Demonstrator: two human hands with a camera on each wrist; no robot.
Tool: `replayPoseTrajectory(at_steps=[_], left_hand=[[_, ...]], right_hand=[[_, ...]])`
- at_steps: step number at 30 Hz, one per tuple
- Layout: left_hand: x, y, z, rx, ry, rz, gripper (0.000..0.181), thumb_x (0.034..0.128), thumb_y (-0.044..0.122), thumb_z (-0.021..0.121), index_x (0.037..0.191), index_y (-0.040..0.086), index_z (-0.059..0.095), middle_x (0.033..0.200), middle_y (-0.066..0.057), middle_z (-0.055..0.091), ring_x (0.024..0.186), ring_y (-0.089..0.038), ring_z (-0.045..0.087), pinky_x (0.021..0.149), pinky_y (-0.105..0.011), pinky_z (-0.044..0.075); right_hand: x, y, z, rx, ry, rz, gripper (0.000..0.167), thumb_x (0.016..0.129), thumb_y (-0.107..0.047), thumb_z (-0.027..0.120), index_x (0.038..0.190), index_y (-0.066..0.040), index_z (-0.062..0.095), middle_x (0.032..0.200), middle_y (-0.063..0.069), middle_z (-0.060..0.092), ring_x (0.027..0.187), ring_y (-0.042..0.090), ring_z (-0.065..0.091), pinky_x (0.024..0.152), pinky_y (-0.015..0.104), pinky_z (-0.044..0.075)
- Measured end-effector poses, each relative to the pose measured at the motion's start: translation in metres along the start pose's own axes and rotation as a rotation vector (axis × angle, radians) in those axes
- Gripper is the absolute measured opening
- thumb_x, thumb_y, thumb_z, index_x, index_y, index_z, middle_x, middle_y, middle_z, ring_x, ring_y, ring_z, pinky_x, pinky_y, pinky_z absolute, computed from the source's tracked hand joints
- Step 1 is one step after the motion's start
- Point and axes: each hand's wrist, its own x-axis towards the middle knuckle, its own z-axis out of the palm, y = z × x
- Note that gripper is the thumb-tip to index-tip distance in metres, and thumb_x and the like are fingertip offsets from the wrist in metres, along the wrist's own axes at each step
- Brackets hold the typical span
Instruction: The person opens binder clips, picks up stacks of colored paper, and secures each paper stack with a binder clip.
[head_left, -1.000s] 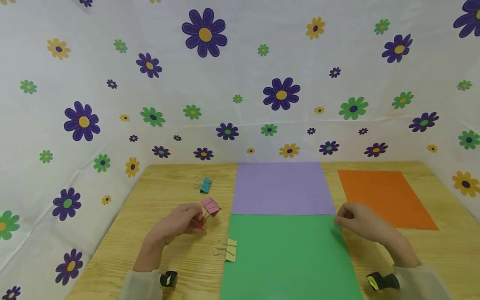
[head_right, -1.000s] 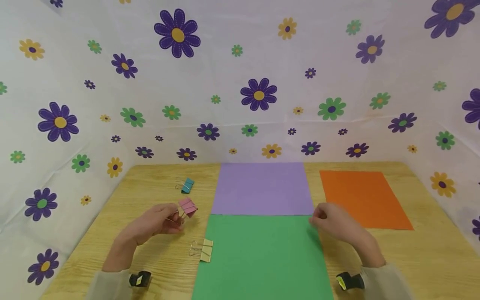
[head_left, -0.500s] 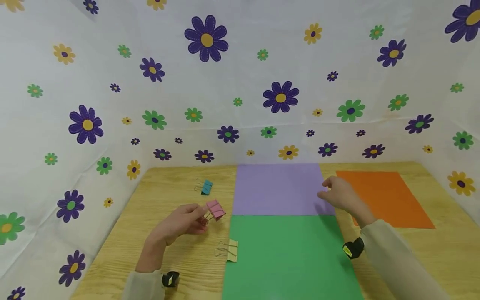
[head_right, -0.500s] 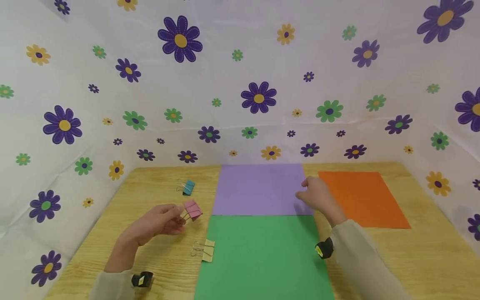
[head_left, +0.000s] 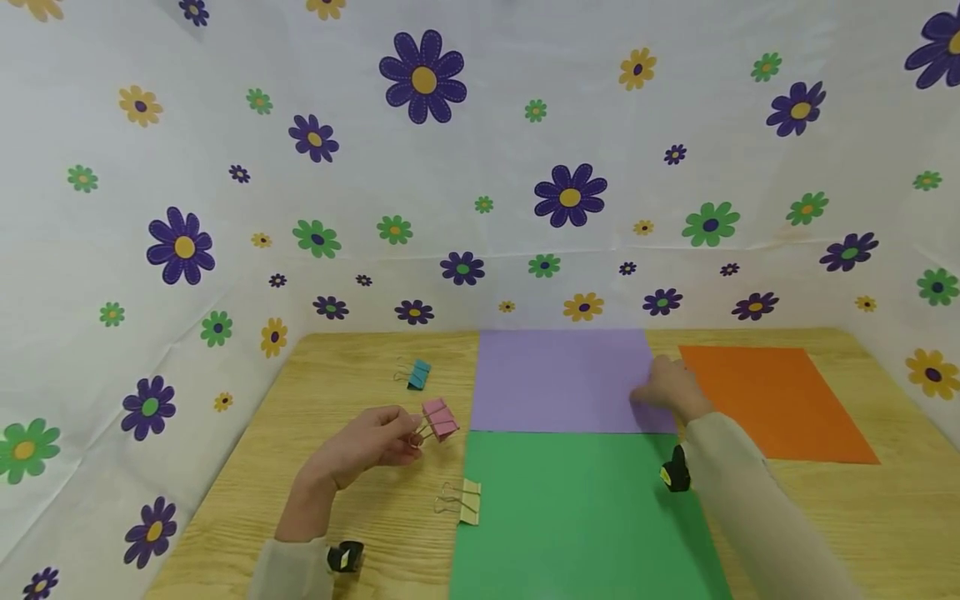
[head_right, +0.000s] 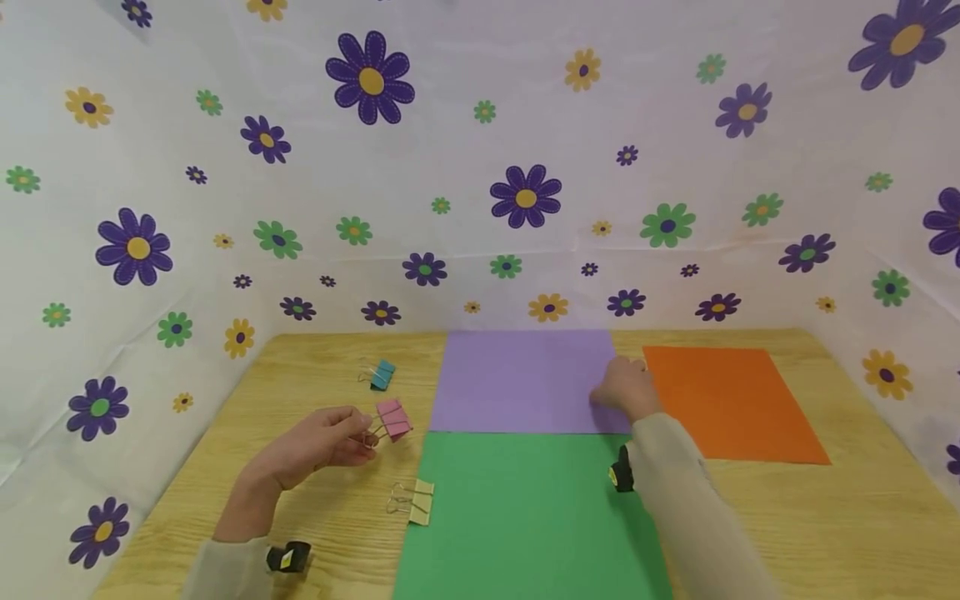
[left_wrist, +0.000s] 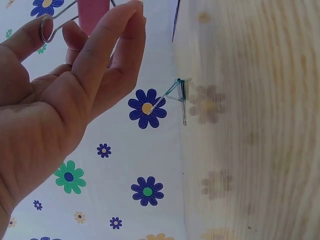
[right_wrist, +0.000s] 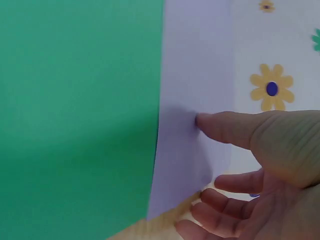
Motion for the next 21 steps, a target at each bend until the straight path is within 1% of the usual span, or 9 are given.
replayPoseTrajectory(at_steps=[1,3,4,9,13,17,21], left_hand=[[-0.0004,0.0001,0.0003,-0.002,0.005,-0.002,0.036,0.1040,0.029,0.052,0.098,-0.006,0.058,0.108,-0.022,0.060,0.094,-0.024,0.067,0.088,-0.040,0.057],[-0.0008,-0.0002,0.0004,-0.001,0.014,-0.006,0.035,0.1044,0.029,0.051,0.097,-0.006,0.058,0.108,-0.022,0.060,0.094,-0.025,0.067,0.088,-0.041,0.057],[-0.0009,-0.0004,0.0004,0.001,0.018,-0.008,0.035,0.1045,0.028,0.051,0.097,-0.005,0.057,0.107,-0.022,0.060,0.094,-0.025,0.067,0.088,-0.042,0.057],[-0.0022,0.0013,0.0007,0.005,0.034,-0.010,0.033,0.1046,0.026,0.050,0.096,-0.005,0.057,0.105,-0.020,0.061,0.092,-0.023,0.066,0.087,-0.040,0.057],[-0.0014,0.0035,0.0014,0.005,0.026,-0.007,0.034,0.1046,0.027,0.050,0.098,-0.006,0.057,0.106,-0.020,0.061,0.092,-0.022,0.066,0.085,-0.036,0.058],[-0.0014,0.0033,0.0025,0.001,0.025,-0.018,0.034,0.1048,0.027,0.050,0.098,-0.006,0.057,0.106,-0.019,0.060,0.093,-0.022,0.066,0.086,-0.037,0.058],[-0.0014,0.0009,0.0029,0.005,0.034,-0.027,0.034,0.1047,0.028,0.050,0.096,-0.004,0.056,0.105,-0.017,0.060,0.093,-0.023,0.066,0.087,-0.039,0.057]], right_hand=[[0.0009,-0.0013,-0.0002,-0.023,-0.004,0.012,0.038,0.081,-0.020,0.072,0.093,0.011,0.052,0.088,0.024,0.053,0.085,0.036,0.050,0.078,0.049,0.049],[0.0020,-0.0042,-0.0009,-0.058,-0.008,0.030,0.045,0.079,-0.018,0.072,0.102,0.015,0.054,0.100,0.031,0.055,0.096,0.044,0.050,0.088,0.059,0.046],[0.0026,-0.0053,-0.0014,-0.055,-0.010,0.042,0.044,0.078,-0.017,0.073,0.102,0.014,0.054,0.100,0.031,0.055,0.095,0.044,0.050,0.087,0.057,0.048],[0.0009,-0.0089,-0.0032,0.025,-0.024,0.119,0.055,0.074,-0.012,0.077,0.113,0.019,0.053,0.108,0.033,0.058,0.099,0.045,0.050,0.085,0.052,0.051],[-0.0001,-0.0069,-0.0032,0.089,-0.040,0.166,0.057,0.077,-0.010,0.078,0.117,0.021,0.052,0.114,0.035,0.056,0.098,0.041,0.051,0.087,0.050,0.051],[0.0000,-0.0044,-0.0027,0.128,-0.036,0.164,0.056,0.078,-0.010,0.078,0.116,0.020,0.051,0.113,0.033,0.058,0.096,0.040,0.055,0.088,0.051,0.051],[-0.0001,-0.0041,-0.0027,0.182,-0.044,0.151,0.058,0.078,-0.009,0.077,0.118,0.021,0.048,0.116,0.034,0.056,0.101,0.041,0.054,0.093,0.054,0.048]])
